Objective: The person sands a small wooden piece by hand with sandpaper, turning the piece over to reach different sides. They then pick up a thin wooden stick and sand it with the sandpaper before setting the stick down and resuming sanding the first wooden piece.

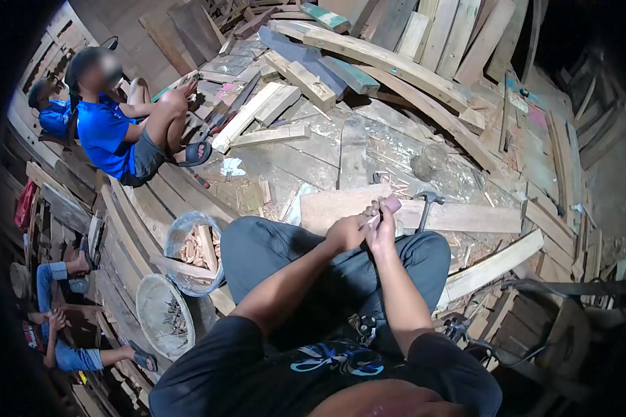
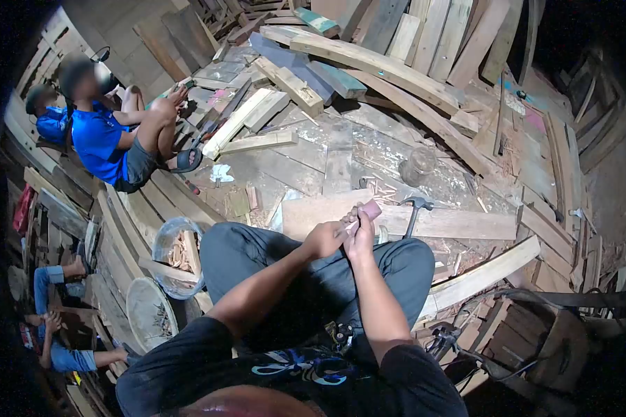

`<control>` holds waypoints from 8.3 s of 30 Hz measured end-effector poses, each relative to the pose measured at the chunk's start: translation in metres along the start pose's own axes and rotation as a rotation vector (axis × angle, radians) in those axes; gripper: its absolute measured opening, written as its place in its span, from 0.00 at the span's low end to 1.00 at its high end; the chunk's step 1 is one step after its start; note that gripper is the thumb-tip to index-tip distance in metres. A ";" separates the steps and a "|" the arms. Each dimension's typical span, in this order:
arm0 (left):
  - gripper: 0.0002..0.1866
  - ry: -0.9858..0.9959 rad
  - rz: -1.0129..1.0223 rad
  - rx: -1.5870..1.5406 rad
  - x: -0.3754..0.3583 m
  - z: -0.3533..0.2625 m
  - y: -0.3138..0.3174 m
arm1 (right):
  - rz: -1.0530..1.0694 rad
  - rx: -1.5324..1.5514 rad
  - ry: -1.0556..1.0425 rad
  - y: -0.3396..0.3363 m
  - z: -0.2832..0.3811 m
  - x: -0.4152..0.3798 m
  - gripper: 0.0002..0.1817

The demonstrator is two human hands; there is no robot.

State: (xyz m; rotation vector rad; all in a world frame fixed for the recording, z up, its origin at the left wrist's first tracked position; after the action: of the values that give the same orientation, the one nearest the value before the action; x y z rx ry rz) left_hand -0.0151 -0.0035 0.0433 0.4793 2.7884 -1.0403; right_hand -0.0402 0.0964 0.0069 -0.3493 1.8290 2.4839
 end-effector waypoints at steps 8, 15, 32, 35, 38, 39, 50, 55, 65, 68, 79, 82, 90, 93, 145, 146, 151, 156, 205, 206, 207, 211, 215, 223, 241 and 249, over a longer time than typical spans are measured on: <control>0.14 0.075 -0.031 0.009 -0.005 -0.004 0.002 | -0.022 -0.034 0.005 -0.006 0.001 0.001 0.07; 0.20 0.111 -0.002 0.032 -0.004 0.003 0.005 | -0.010 -0.054 0.023 -0.003 -0.005 -0.004 0.10; 0.18 -0.017 0.011 0.069 -0.013 0.008 0.012 | -0.039 -0.084 -0.007 -0.030 -0.001 -0.003 0.17; 0.23 -0.048 0.074 0.153 -0.006 0.022 0.021 | -0.007 0.019 -0.012 -0.029 0.000 0.001 0.12; 0.22 0.013 -0.008 0.135 0.001 0.028 0.018 | 0.034 -0.102 0.015 -0.034 -0.009 0.002 0.09; 0.22 0.004 -0.011 0.125 -0.002 0.024 0.015 | 0.009 -0.159 0.018 -0.037 -0.011 0.001 0.09; 0.26 0.041 0.054 0.162 -0.011 0.013 0.013 | 0.034 -0.080 0.070 -0.031 -0.011 -0.011 0.09; 0.26 -0.053 0.073 0.155 -0.021 0.002 0.007 | 0.078 -0.052 0.071 -0.030 -0.011 -0.007 0.07; 0.24 -0.034 0.022 0.205 -0.027 -0.001 -0.002 | 0.055 -0.077 0.176 -0.041 -0.024 -0.006 0.08; 0.24 0.017 0.041 0.219 -0.022 0.010 0.010 | 0.082 -0.091 0.186 -0.039 -0.023 -0.010 0.07; 0.25 -0.013 0.096 0.274 -0.038 -0.009 0.000 | 0.042 -0.082 0.224 -0.041 -0.022 -0.013 0.04; 0.24 -0.014 0.104 0.269 -0.039 -0.011 -0.001 | -0.009 -0.098 0.179 -0.041 -0.021 -0.016 0.03; 0.21 -0.003 0.120 0.317 -0.034 -0.005 0.004 | 0.019 -0.156 0.116 -0.035 -0.020 -0.019 0.04; 0.22 0.039 0.083 0.295 -0.040 -0.009 -0.002 | -0.042 -0.229 0.155 -0.044 -0.019 -0.018 0.04; 0.17 0.034 -0.145 0.047 -0.006 -0.003 -0.006 | -0.102 -0.047 0.026 -0.006 -0.010 0.002 0.08; 0.17 0.041 -0.149 0.039 -0.005 -0.001 -0.004 | -0.067 0.017 0.030 -0.006 -0.010 0.002 0.08; 0.17 -0.012 -0.103 0.105 -0.008 0.008 0.004 | -0.045 0.044 0.051 -0.022 -0.013 0.006 0.08; 0.17 0.025 -0.044 0.075 -0.007 0.006 0.008 | -0.034 0.035 0.002 -0.022 -0.009 0.005 0.08; 0.17 -0.046 0.018 0.181 -0.006 0.006 0.009 | -0.007 0.117 -0.005 -0.016 0.001 0.006 0.33; 0.17 -0.030 -0.022 0.165 -0.003 0.003 0.005 | -0.026 0.101 0.002 -0.012 0.000 0.002 0.33; 0.17 -0.018 -0.063 0.149 -0.001 -0.001 0.000 | -0.047 0.086 0.011 -0.006 -0.002 0.000 0.33; 0.14 0.006 0.014 0.145 -0.002 0.001 0.004 | 0.060 0.088 -0.021 -0.009 -0.004 0.009 0.26; 0.13 0.154 -0.094 0.083 -0.005 0.004 0.002 | 0.059 0.107 -0.024 -0.013 -0.008 0.008 0.18; 0.12 0.005 -0.027 -0.090 0.003 0.019 0.003 | -0.007 -0.058 -0.031 -0.018 -0.010 0.003 0.11; 0.17 0.264 -0.087 0.079 -0.004 -0.006 0.000 | -0.060 0.084 -0.035 -0.021 -0.009 0.006 0.13; 0.15 0.005 -0.133 -0.062 -0.006 0.000 -0.005 | -0.119 0.029 0.016 -0.010 -0.012 -0.001 0.11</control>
State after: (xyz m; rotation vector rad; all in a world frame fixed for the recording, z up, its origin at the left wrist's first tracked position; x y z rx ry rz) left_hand -0.0117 -0.0088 0.0476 0.2932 2.8812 -0.9750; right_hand -0.0354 0.0880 -0.0052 -0.4637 1.7918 2.3813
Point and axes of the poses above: each hand's wrist, its own x-axis towards the middle knuckle, its own y-axis out of the palm, z = x × y, the point moved 6 cm from there along x, towards the middle knuckle, and after that the axes turned 3 degrees about z, right-handed, at the moved point
